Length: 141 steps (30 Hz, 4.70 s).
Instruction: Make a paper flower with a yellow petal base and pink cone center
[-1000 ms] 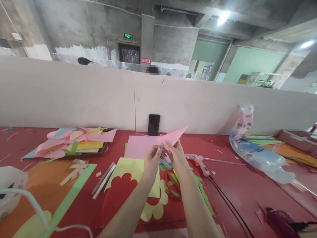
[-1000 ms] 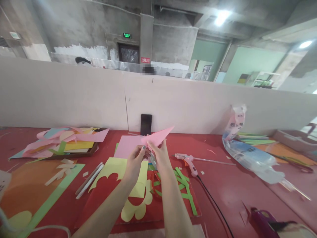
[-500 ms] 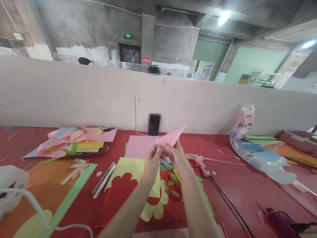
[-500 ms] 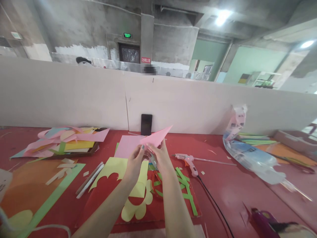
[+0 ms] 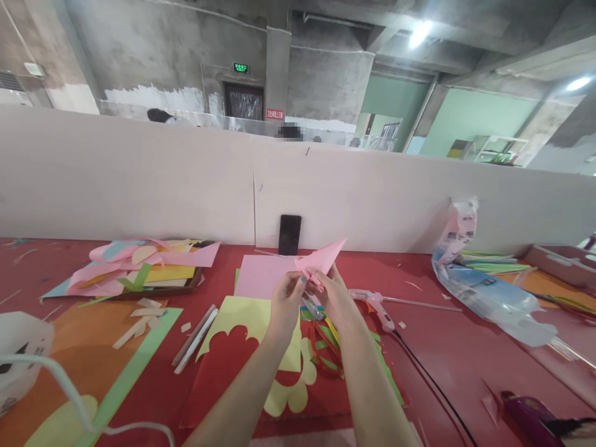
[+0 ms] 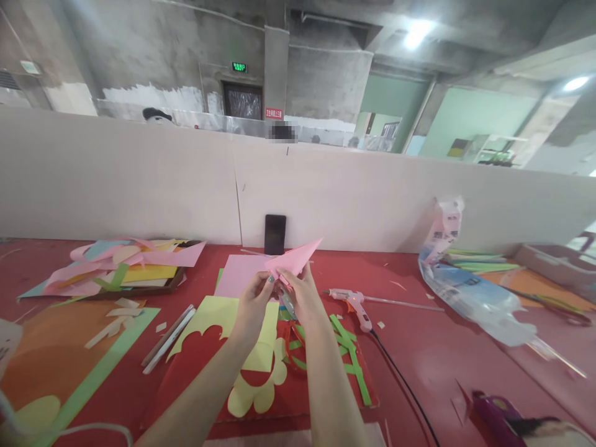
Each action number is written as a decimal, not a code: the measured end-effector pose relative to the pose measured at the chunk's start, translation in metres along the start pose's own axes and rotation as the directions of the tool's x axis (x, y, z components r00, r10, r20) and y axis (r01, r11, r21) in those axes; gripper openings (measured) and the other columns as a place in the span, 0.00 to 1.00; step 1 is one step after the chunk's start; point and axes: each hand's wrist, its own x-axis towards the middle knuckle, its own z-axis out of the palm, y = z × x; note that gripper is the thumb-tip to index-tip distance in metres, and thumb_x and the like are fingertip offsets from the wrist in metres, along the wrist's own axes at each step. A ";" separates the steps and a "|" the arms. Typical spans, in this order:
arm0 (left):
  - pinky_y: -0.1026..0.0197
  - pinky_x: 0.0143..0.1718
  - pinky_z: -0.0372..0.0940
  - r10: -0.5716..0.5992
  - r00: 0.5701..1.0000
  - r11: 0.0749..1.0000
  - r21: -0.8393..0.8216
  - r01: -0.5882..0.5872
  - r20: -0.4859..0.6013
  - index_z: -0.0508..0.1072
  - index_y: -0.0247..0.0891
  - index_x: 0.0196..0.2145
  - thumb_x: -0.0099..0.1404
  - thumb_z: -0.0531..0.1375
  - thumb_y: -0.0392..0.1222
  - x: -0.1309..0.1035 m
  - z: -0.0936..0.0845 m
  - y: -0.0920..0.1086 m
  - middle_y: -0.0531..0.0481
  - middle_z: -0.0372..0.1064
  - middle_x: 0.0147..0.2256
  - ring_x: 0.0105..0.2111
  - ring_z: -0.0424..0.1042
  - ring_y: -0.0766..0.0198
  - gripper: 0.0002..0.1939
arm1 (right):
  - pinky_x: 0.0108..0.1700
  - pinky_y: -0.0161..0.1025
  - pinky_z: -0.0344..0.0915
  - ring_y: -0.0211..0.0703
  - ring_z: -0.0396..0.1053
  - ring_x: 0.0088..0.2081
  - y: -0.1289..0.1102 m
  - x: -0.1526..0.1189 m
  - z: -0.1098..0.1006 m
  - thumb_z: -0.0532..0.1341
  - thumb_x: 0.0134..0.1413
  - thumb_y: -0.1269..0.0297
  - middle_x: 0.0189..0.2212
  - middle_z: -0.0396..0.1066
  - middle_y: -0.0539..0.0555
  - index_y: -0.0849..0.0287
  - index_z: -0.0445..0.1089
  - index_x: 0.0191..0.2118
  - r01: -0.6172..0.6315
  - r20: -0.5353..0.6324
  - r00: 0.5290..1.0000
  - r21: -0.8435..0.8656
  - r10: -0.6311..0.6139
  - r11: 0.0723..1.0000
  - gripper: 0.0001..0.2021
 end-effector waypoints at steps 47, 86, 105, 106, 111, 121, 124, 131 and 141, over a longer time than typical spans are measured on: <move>0.67 0.25 0.59 -0.005 0.998 0.999 0.036 0.007 -0.055 0.69 0.36 0.32 0.56 0.57 0.48 0.000 -0.002 0.008 0.53 0.64 0.23 0.24 0.64 0.69 0.12 | 0.18 0.30 0.56 0.32 0.59 0.19 -0.002 -0.007 0.018 0.65 0.41 0.64 0.25 0.66 0.45 0.51 0.61 0.42 0.038 0.004 0.999 -0.049 -0.038 0.998 0.20; 0.67 0.27 0.56 0.071 0.994 0.988 0.145 -0.058 -0.088 0.62 0.37 0.20 0.55 0.59 0.45 0.003 -0.008 0.009 0.57 0.59 0.19 0.22 0.60 0.70 0.13 | 0.28 0.37 0.67 0.43 0.70 0.31 -0.001 -0.004 0.013 0.63 0.44 0.59 0.32 0.72 0.50 0.53 0.62 0.49 -0.019 -0.074 0.997 0.061 0.024 0.998 0.23; 0.67 0.26 0.60 0.036 0.999 0.976 0.214 -0.040 0.025 0.71 0.34 0.29 0.57 0.56 0.46 0.003 -0.004 0.009 0.51 0.67 0.23 0.24 0.66 0.68 0.12 | 0.22 0.33 0.62 0.40 0.69 0.27 -0.006 -0.008 0.017 0.61 0.45 0.60 0.28 0.73 0.50 0.53 0.64 0.42 -0.051 -0.062 0.997 0.009 0.052 0.999 0.16; 0.67 0.26 0.60 0.024 0.999 0.978 0.206 -0.030 0.032 0.71 0.34 0.28 0.56 0.57 0.47 0.003 -0.003 0.009 0.51 0.67 0.22 0.24 0.66 0.68 0.12 | 0.22 0.33 0.62 0.40 0.69 0.27 -0.007 -0.008 0.017 0.61 0.45 0.60 0.29 0.73 0.50 0.54 0.64 0.42 -0.047 -0.065 0.997 0.011 0.048 0.999 0.16; 0.67 0.25 0.60 -0.017 0.999 0.979 0.205 0.007 0.049 0.69 0.33 0.23 0.55 0.58 0.47 0.004 -0.003 0.010 0.51 0.66 0.20 0.22 0.65 0.68 0.12 | 0.23 0.33 0.63 0.37 0.67 0.23 -0.007 -0.008 0.014 0.61 0.46 0.61 0.31 0.73 0.50 0.54 0.64 0.43 -0.067 -0.059 0.996 -0.012 0.066 0.998 0.15; 0.66 0.25 0.59 0.043 0.999 0.959 0.279 -0.049 0.029 0.69 0.34 0.24 0.55 0.56 0.47 0.003 -0.006 0.005 0.52 0.65 0.20 0.22 0.65 0.67 0.13 | 0.24 0.33 0.63 0.42 0.70 0.30 -0.003 -0.005 0.012 0.62 0.45 0.58 0.32 0.73 0.52 0.54 0.64 0.42 -0.056 -0.067 0.996 -0.054 0.052 0.997 0.16; 0.66 0.24 0.59 0.039 0.999 0.969 0.243 -0.047 0.036 0.68 0.35 0.24 0.55 0.57 0.48 0.002 -0.004 0.008 0.53 0.63 0.19 0.21 0.64 0.67 0.13 | 0.23 0.33 0.63 0.41 0.70 0.29 -0.004 -0.007 0.016 0.61 0.45 0.57 0.31 0.73 0.52 0.55 0.65 0.40 -0.046 -0.072 0.996 -0.050 0.043 0.998 0.15; 0.66 0.25 0.58 0.062 0.997 0.977 0.200 -0.071 0.052 0.65 0.35 0.19 0.60 0.51 0.48 0.001 -0.003 0.010 0.52 0.64 0.18 0.20 0.63 0.68 0.18 | 0.21 0.32 0.61 0.39 0.68 0.26 -0.004 -0.005 0.013 0.62 0.43 0.57 0.32 0.71 0.51 0.55 0.64 0.40 -0.023 -0.074 0.997 -0.104 0.016 0.994 0.16; 0.66 0.24 0.57 -0.006 1.000 0.975 0.223 0.000 0.027 0.66 0.35 0.21 0.59 0.53 0.46 0.001 -0.002 0.006 0.53 0.64 0.19 0.20 0.63 0.68 0.14 | 0.22 0.32 0.63 0.36 0.66 0.23 0.003 0.005 0.001 0.64 0.40 0.63 0.27 0.68 0.47 0.54 0.61 0.40 0.130 -0.118 0.980 -0.245 -0.162 0.961 0.18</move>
